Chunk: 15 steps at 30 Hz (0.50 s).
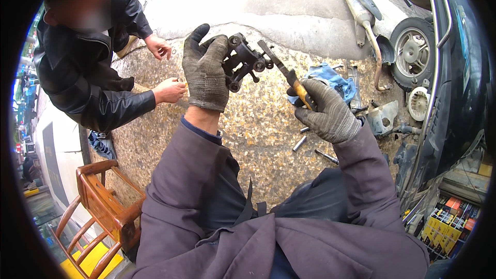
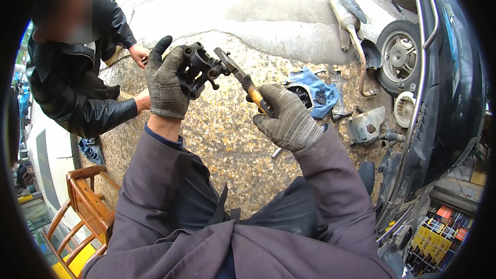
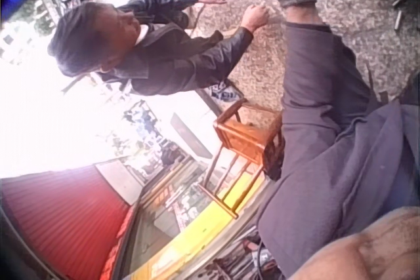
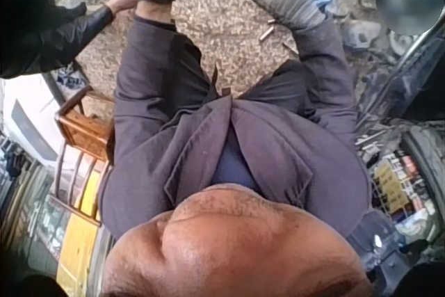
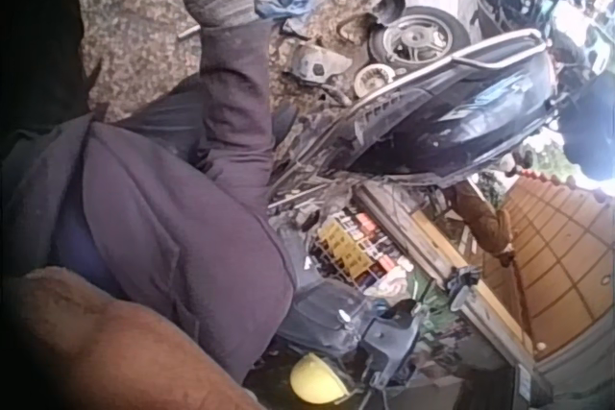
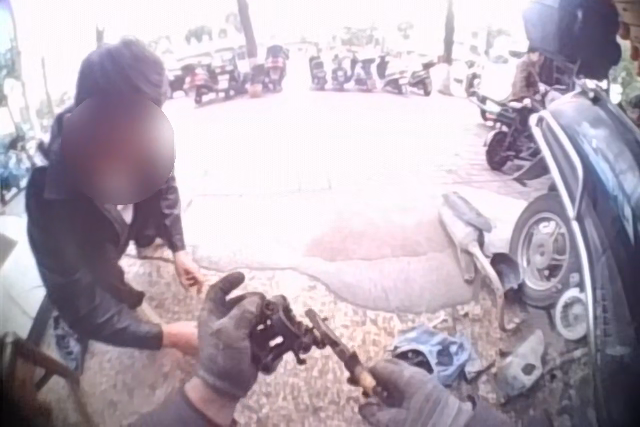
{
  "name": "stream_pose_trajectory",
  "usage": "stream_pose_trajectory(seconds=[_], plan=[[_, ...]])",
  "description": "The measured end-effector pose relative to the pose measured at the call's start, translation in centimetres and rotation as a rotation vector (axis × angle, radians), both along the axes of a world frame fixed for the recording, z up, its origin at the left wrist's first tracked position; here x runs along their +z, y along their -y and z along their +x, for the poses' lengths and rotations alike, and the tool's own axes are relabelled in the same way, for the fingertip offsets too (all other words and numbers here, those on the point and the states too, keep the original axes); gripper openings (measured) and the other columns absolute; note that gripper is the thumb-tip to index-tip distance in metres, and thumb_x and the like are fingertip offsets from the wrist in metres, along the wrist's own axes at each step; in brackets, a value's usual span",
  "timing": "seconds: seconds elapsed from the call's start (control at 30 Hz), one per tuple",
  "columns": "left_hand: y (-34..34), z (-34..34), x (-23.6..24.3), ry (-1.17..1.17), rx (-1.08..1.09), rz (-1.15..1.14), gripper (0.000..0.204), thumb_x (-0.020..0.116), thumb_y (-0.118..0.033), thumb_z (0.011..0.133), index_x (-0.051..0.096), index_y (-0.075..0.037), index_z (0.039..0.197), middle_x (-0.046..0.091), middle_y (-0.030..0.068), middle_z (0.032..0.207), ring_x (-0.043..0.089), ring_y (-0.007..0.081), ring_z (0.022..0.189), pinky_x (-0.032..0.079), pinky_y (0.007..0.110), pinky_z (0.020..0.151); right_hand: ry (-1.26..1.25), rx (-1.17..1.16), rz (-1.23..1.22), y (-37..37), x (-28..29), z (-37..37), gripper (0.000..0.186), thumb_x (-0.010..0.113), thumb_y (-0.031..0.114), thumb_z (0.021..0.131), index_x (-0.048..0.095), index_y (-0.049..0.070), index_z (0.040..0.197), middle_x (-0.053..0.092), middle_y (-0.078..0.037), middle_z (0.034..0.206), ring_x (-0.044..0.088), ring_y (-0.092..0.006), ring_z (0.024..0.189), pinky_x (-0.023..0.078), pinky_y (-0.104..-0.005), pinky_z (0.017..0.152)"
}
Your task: The person sits on the ground and uses a power drill and pliers to disassemble and reassemble a small mechanical part. They then walk to a blue three-wheeled vehicle and inspect the battery compartment.
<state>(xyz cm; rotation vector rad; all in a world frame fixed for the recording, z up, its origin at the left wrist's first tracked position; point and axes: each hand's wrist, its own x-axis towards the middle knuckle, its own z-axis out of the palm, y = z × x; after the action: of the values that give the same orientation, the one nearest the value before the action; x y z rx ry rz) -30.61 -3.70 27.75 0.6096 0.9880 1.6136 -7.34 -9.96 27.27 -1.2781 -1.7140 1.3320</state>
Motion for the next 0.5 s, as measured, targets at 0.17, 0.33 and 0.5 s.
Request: stream_pose_trajectory(seconds=[0.17, 0.33, 0.5], plan=[[-1.0, -0.7, -0.3, -0.082, 0.040, -0.098, 0.022, 0.065, -0.009, 0.090, 0.061, -0.001, 0.110, 0.065, 0.0100, 0.094, 0.065, 0.0160, 0.073, 0.058, 0.028, 0.058, 0.059, 0.046, -0.109, -0.1, 0.4, -0.1, 0.052, 0.067, -0.003, 0.084, 0.051, 0.001, 0.133, 0.059, -0.008, 0.123, 0.055, -0.0154, 0.110, 0.047, -0.0307, 0.097], [-0.9, -1.0, -0.4, -0.066, -0.001, -0.161, 0.018, 0.065, -0.010, 0.090, 0.062, -0.002, 0.107, 0.066, 0.0093, 0.090, 0.066, 0.0177, 0.073, 0.059, 0.030, 0.058, 0.148, 0.048, -0.057, -0.3, 0.9, -0.7, 0.052, 0.066, -0.004, 0.081, 0.053, -0.001, 0.131, 0.058, -0.008, 0.118, 0.054, -0.0168, 0.108, 0.045, -0.0318, 0.095], [-1.7, -2.5, -2.4, -0.116, -0.198, -0.210, 0.022, 0.051, -0.018, 0.098, 0.065, -0.002, 0.106, 0.069, 0.0077, 0.091, 0.069, 0.0170, 0.076, 0.057, 0.029, 0.061, 0.156, 0.073, 0.110, 0.2, -0.4, -0.6, 0.049, 0.066, -0.005, 0.079, 0.056, -0.002, 0.126, 0.059, -0.011, 0.111, 0.057, -0.0194, 0.103, 0.046, -0.0323, 0.093]])
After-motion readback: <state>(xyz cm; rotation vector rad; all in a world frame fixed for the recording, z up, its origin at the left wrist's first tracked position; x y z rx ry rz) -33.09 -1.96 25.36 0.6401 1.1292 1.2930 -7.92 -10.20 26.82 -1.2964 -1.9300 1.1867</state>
